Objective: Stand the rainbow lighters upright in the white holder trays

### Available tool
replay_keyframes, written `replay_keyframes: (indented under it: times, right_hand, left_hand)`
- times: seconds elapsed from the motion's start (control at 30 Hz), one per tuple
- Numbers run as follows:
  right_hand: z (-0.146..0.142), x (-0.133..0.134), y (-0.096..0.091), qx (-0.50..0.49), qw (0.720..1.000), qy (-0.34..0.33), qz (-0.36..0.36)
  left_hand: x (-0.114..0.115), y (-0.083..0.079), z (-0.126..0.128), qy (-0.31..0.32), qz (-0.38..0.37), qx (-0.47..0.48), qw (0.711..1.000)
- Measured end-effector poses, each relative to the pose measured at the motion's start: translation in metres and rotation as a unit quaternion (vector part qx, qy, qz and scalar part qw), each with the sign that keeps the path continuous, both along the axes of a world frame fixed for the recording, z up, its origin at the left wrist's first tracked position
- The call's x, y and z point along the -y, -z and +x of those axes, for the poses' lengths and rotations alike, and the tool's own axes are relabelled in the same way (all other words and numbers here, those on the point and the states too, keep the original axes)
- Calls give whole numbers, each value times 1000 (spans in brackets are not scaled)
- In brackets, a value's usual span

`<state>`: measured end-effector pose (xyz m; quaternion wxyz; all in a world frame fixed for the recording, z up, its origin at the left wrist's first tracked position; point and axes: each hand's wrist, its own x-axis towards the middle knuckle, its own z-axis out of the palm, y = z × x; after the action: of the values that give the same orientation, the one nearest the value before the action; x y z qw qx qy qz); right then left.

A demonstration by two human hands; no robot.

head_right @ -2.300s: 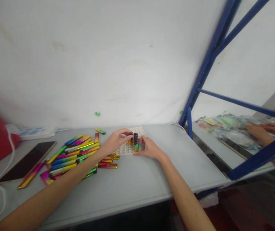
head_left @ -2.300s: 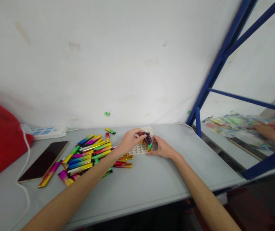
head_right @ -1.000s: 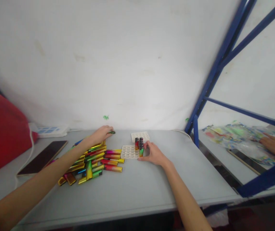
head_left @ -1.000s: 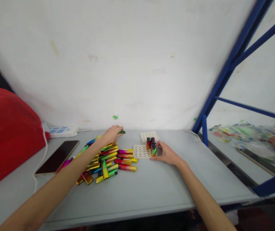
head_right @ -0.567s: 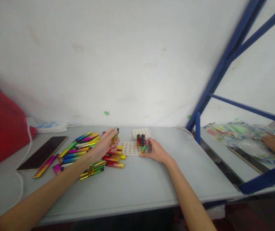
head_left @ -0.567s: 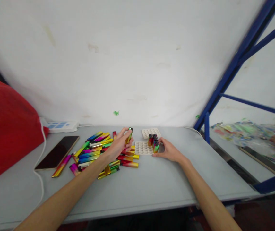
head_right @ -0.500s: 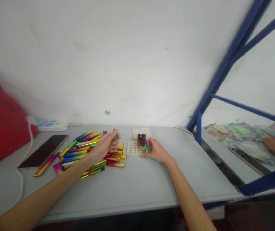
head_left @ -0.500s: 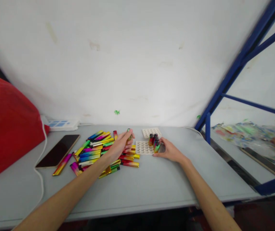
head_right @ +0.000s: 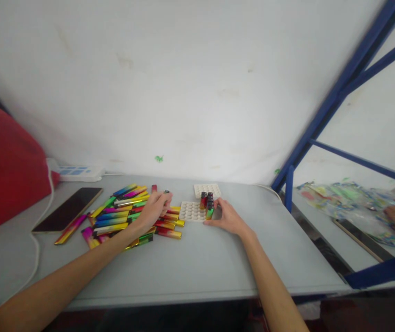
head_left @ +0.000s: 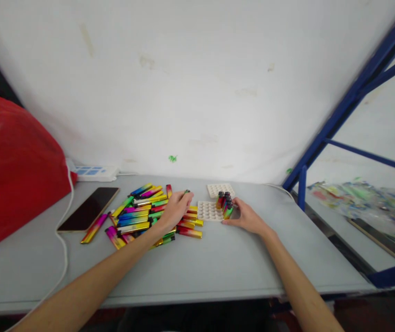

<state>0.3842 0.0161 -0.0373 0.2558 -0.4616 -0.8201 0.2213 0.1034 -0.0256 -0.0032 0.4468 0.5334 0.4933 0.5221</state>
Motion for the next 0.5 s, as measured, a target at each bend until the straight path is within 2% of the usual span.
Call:
replay_keyframes:
  times: [0.17, 0.33, 0.43, 0.5]
  right_hand:
    - [1, -3, 2, -3, 1000, -13, 3]
    - [1, -3, 1, -7, 1000, -24, 13]
    - [1, -4, 2, -9, 1000, -22, 17]
    - [1, -5, 3, -12, 1000, -23, 18]
  left_hand:
    - [-3, -3, -2, 80, 7, 6, 997]
    - [-6, 0, 1, 92, -15, -45, 995]
    - [-5, 0, 8, 118, -48, -31, 991]
    - [-4, -5, 15, 132, -33, -44, 990]
